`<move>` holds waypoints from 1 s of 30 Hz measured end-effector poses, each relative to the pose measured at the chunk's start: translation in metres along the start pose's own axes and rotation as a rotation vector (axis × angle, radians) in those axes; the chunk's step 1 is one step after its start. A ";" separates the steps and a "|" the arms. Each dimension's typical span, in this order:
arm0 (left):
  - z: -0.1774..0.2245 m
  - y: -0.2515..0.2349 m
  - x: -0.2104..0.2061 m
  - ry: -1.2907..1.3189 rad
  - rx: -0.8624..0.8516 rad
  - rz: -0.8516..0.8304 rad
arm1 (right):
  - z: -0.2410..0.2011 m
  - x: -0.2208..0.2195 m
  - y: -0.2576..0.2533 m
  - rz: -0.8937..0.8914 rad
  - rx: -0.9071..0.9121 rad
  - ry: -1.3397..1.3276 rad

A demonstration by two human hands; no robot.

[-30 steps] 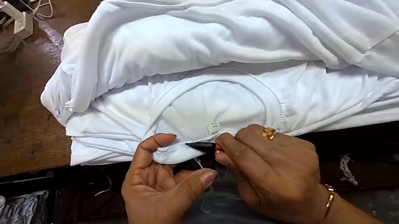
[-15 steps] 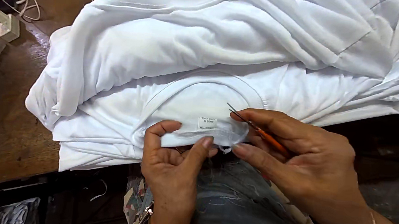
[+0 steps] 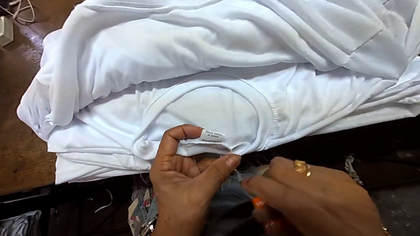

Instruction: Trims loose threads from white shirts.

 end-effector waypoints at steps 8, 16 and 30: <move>0.010 0.010 0.007 0.132 0.130 0.040 | 0.019 0.007 0.009 0.142 -0.055 0.263; 0.010 0.013 0.010 0.082 0.114 0.061 | 0.020 -0.007 -0.005 0.170 0.004 0.234; 0.000 0.049 0.095 -0.701 -0.211 -0.109 | 0.039 0.004 -0.008 0.045 0.004 0.067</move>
Point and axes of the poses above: each hand's wrist, its own y-axis away from the middle knuckle, its own x-axis out of the back of the hand, z = x × y, the point moved 3 cm from there along -y, towards the middle knuckle, and after that the axes turned 13 degrees about -y, right-handed, at the moved point
